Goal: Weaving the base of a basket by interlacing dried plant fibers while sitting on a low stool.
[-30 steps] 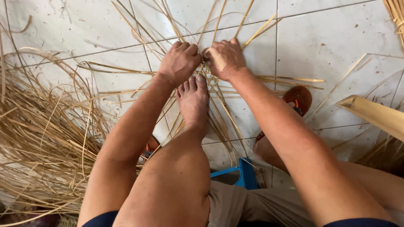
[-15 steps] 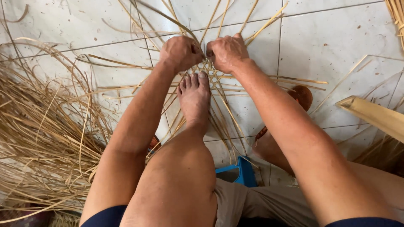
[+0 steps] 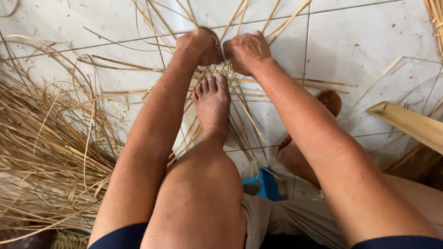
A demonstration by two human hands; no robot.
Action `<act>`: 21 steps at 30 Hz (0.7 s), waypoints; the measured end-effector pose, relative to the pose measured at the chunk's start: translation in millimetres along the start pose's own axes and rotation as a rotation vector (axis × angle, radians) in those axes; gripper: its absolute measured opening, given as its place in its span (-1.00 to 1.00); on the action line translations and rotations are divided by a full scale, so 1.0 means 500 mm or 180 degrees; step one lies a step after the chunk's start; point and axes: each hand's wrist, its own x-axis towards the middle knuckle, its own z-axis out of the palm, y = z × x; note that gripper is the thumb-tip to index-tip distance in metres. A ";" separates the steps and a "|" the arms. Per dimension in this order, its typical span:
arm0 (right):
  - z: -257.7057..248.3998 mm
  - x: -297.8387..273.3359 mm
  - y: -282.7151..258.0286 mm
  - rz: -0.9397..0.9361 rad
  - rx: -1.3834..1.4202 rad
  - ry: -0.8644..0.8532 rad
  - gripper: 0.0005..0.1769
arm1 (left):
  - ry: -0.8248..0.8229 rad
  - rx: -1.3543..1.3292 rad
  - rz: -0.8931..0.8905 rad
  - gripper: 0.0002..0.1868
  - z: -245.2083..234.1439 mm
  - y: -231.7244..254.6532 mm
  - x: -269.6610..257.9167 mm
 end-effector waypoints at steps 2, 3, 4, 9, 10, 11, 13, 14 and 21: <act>0.007 0.015 -0.001 0.0165 -0.0358 -0.0212 -0.79 | -0.0103 0.0044 -0.0167 -0.74 -0.006 0.001 -0.008; 0.070 0.050 0.028 0.0148 -0.0362 -0.0205 -0.79 | -0.0094 0.0040 -0.0182 -0.74 -0.001 -0.004 -0.007; 0.134 0.084 0.055 0.0036 -0.0195 0.0190 -0.77 | -0.0160 -0.0052 -0.0246 -0.67 0.007 -0.010 -0.008; 0.073 0.050 0.047 -0.0242 0.0299 0.0248 -0.63 | 0.0220 -0.0305 -0.0326 -0.64 0.054 -0.040 -0.021; 0.048 0.038 0.039 -0.0290 0.0015 0.0239 -0.72 | 0.0452 -0.0589 -0.0391 -0.72 0.072 -0.047 -0.020; 0.022 0.026 0.032 -0.0338 -0.0267 0.0232 -0.80 | 0.0685 -0.0872 -0.0455 -0.72 0.090 -0.053 -0.019; 0.013 0.015 0.018 -0.0380 -0.0488 0.0197 -0.78 | 0.0695 -0.0940 -0.0520 -0.71 0.091 -0.051 -0.016; 0.005 0.015 0.007 -0.0449 -0.0700 0.0185 -0.75 | 0.0724 -0.0994 -0.0611 -0.68 0.087 -0.055 -0.015; 0.030 -0.004 -0.010 0.0083 0.0413 0.0412 -0.78 | 0.0860 -0.1199 -0.0450 -0.80 0.102 -0.062 -0.010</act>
